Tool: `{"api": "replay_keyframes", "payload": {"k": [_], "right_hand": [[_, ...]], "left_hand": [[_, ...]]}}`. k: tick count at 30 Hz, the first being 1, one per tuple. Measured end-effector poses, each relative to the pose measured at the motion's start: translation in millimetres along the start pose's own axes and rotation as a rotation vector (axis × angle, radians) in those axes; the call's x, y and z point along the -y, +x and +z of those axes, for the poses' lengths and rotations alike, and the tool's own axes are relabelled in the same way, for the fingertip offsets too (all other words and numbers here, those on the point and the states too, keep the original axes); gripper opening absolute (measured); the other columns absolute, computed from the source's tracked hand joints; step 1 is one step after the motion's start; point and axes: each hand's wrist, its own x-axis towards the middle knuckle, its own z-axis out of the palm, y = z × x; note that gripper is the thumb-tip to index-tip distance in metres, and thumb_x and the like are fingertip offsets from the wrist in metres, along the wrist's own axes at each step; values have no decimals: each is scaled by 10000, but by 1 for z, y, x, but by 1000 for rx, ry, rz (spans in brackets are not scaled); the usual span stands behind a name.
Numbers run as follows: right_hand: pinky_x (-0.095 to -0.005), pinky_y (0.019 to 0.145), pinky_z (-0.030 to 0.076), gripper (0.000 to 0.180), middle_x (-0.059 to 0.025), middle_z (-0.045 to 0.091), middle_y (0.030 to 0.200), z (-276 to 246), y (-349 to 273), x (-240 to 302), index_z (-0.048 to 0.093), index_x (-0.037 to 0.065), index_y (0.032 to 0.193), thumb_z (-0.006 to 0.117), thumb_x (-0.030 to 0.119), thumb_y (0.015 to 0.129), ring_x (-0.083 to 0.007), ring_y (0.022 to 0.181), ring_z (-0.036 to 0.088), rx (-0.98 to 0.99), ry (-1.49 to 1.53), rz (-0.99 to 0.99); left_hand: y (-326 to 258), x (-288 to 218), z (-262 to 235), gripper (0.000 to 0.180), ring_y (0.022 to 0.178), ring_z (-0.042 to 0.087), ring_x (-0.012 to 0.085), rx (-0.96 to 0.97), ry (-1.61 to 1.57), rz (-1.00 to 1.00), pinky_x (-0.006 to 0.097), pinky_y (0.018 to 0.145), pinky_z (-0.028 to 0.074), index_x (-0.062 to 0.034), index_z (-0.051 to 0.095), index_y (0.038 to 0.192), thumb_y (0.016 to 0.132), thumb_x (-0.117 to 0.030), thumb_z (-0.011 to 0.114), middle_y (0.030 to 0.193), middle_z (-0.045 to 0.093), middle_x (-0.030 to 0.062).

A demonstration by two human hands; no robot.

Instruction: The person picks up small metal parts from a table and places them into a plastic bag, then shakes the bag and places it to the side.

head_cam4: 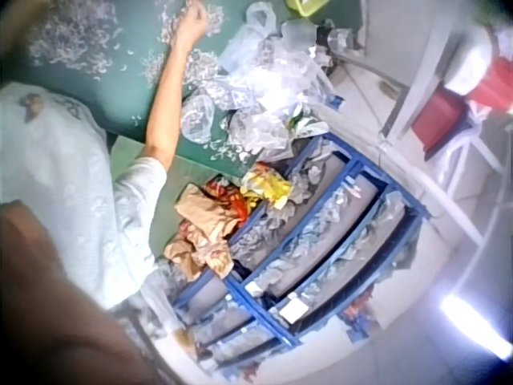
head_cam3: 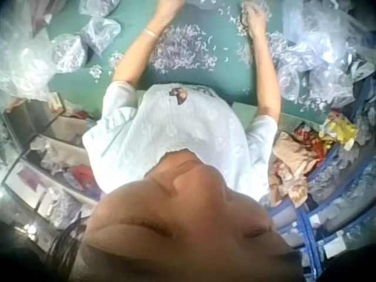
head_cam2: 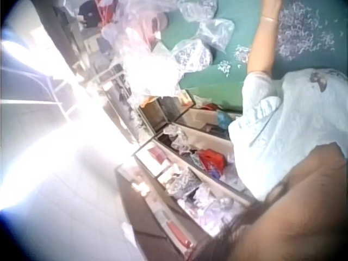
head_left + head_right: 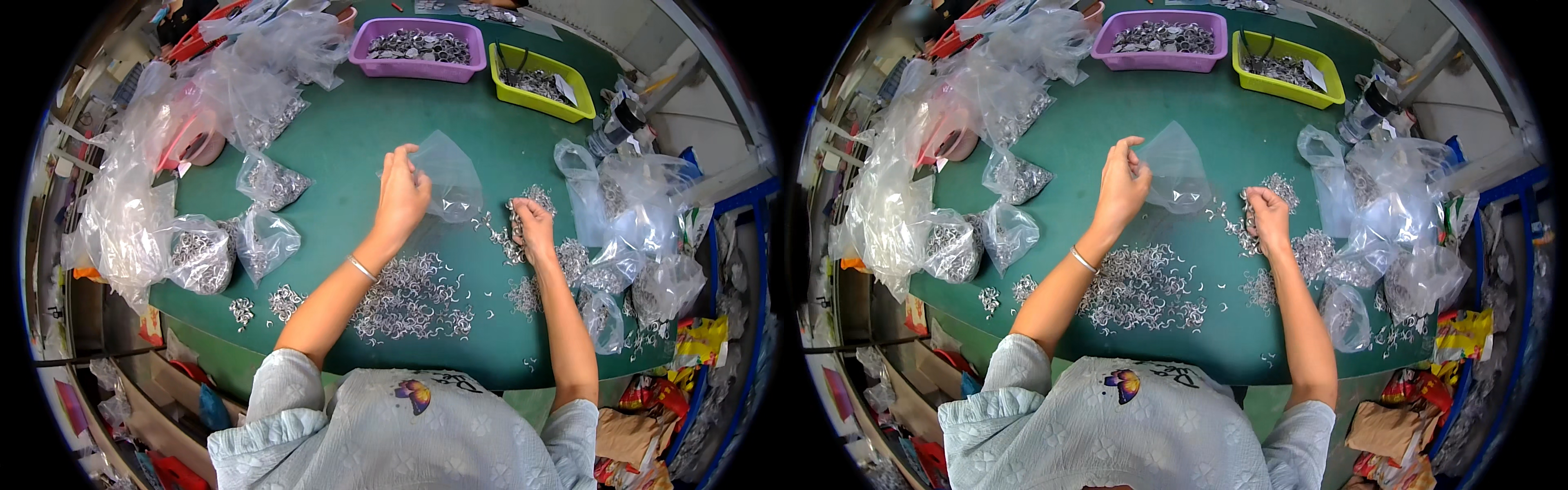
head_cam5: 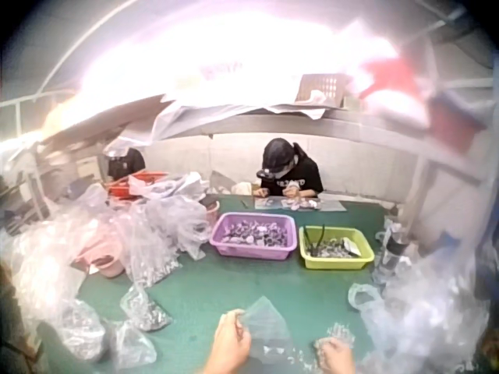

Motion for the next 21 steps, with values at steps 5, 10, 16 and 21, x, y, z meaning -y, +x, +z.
{"api": "replay_keyframes", "payload": {"k": [5, 10, 16, 21], "right_hand": [[-226, 356, 330, 143, -25, 556, 690, 11, -3, 13, 598, 33, 889, 622, 173, 899, -95, 509, 487, 45, 385, 102], [-228, 330, 323, 153, -69, 557, 679, 8, -7, 7, 558, 26, 908, 586, 175, 920, -113, 470, 481, 151, 647, 275], [-220, 319, 322, 182, -44, 535, 681, 21, -34, 12, 537, 24, 911, 565, 203, 931, -97, 478, 453, 281, 736, 313], [-205, 297, 331, 228, -50, 507, 689, 45, -54, 29, 521, 10, 911, 540, 235, 939, -100, 496, 438, 506, 821, 478]], "left_hand": [[3, 22, 11, 387, 725, 522, 177, -14, 108, 175, 315, 636, 494, -19, 535, 1156, 774, 21, 585, 867, 483, 78], [0, 15, 16, 369, 685, 515, 115, 69, 48, 75, 251, 467, 509, -2, 527, 1168, 811, 4, 616, 850, 468, 50], [-4, -6, 12, 337, 665, 520, 172, 62, 85, 133, 323, 646, 470, -1, 555, 1137, 812, -22, 643, 782, 514, 78], [-10, -21, 19, 333, 663, 536, 213, 75, 27, 106, 348, 649, 473, 19, 547, 1128, 805, -3, 623, 786, 519, 108]]}}
